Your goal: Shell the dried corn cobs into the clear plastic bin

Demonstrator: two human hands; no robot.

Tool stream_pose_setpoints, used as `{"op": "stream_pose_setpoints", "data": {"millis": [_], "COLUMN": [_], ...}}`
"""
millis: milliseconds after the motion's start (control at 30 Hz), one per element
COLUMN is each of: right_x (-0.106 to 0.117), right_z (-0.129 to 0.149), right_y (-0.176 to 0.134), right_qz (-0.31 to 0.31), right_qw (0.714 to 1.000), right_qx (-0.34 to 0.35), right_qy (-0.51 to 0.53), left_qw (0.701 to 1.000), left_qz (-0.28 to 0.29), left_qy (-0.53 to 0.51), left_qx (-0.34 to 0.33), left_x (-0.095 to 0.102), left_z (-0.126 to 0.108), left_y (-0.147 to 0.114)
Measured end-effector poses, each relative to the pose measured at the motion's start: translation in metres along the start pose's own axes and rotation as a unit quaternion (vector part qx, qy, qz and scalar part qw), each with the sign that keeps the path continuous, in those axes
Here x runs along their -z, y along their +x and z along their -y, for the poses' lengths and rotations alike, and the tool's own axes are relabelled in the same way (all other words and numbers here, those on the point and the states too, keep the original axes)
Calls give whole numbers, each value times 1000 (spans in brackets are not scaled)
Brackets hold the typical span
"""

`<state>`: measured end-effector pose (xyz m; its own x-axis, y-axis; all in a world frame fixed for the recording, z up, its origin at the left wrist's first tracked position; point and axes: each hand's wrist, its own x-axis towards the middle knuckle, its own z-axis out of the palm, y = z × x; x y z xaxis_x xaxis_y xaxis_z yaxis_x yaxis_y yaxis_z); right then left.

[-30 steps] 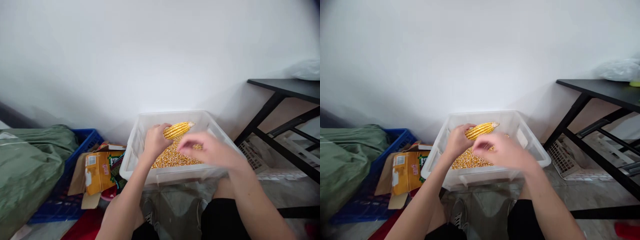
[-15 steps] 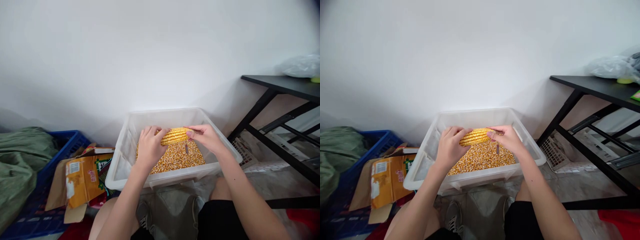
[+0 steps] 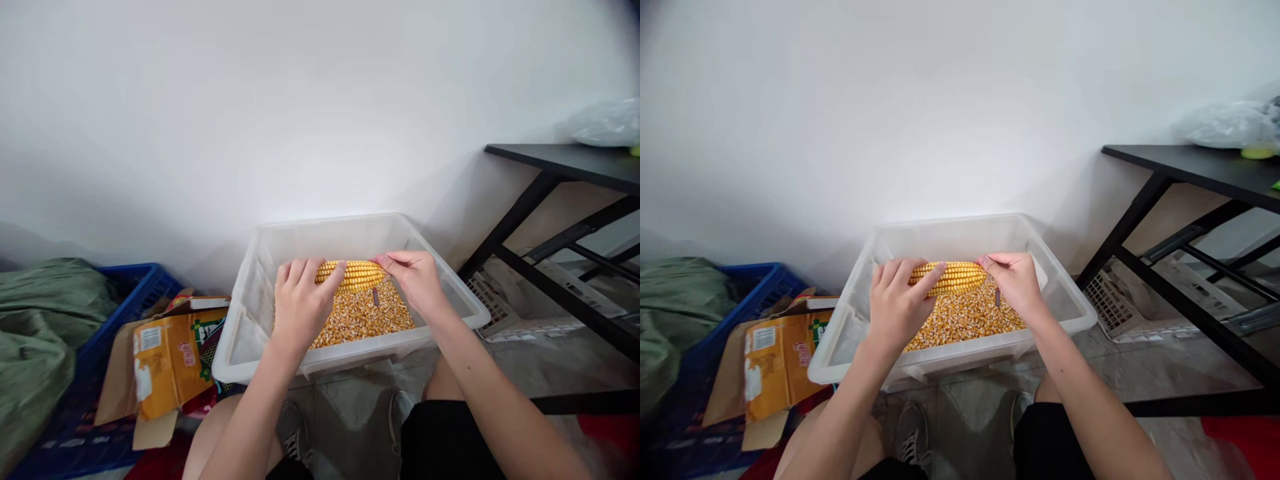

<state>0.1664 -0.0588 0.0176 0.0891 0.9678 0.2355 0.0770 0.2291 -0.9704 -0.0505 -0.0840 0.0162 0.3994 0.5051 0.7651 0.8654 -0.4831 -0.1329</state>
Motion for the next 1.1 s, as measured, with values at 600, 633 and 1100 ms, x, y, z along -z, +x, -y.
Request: {"op": "stream_pose_setpoints", "data": {"millis": [600,633,1100], "right_x": [-2,0,-8], "right_z": [8,7,36], "right_y": [-3,-2,-21], "right_qz": [104,117,227], "right_qw": [967,958,954], "right_qx": [-202,-226,-174], "right_qy": [113,135,92], "left_qw": [984,984,979], "left_qz": [-57,-67,-59], "left_qy": [32,23,-24], "left_qx": [-164,-163,-196], "left_x": [10,11,42], "left_z": [-9,-10,-17], "left_y": [-2,-2,-1]}}
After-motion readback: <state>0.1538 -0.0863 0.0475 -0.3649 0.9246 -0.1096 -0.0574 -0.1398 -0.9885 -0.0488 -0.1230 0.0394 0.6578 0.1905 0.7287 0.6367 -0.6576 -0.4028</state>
